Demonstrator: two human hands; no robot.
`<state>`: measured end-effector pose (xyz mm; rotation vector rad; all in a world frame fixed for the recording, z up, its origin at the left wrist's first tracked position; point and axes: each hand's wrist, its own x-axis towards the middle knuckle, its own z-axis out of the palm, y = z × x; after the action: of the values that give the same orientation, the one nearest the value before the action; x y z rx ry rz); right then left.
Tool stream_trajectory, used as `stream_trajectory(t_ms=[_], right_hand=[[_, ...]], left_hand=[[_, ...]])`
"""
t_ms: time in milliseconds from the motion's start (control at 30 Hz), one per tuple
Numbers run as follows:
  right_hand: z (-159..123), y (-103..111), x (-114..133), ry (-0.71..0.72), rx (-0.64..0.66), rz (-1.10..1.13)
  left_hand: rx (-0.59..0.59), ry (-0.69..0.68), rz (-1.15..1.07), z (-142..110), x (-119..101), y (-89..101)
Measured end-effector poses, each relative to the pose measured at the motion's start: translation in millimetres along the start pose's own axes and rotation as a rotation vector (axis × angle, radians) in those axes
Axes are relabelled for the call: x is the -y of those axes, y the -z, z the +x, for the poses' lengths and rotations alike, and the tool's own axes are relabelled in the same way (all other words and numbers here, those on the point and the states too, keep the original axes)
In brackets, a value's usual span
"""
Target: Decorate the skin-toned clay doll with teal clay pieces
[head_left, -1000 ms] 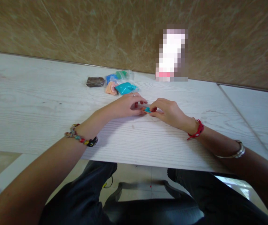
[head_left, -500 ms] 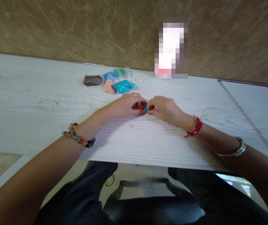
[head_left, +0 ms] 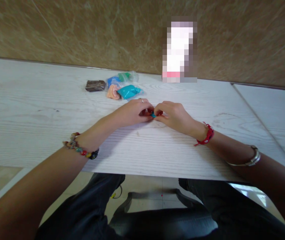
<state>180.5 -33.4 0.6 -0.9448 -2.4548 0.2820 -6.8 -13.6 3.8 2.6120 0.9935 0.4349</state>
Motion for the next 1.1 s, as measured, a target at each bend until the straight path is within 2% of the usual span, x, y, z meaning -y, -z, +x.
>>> stream_trajectory(t_ms=[367,567,767,1100], right_hand=[[-2.3,0.7,1.0,-0.106,-0.085,0.068],[-0.5,0.6,2.5,-0.180,-0.085,0.070],[2.0,-0.2,-1.8,-0.291,-0.057,0.228],[2.9,1.4,0.3,-0.329,-0.072,0.269]], left_hand=[[-0.012,0.008,0.015,-0.5,-2.8,0.0],[-0.014,0.006,0.013,0.0,-3.8,0.2],[-0.008,0.040,0.015,-0.1,-6.2,0.6],[-0.021,0.036,0.015,0.3,-4.3,0.0]])
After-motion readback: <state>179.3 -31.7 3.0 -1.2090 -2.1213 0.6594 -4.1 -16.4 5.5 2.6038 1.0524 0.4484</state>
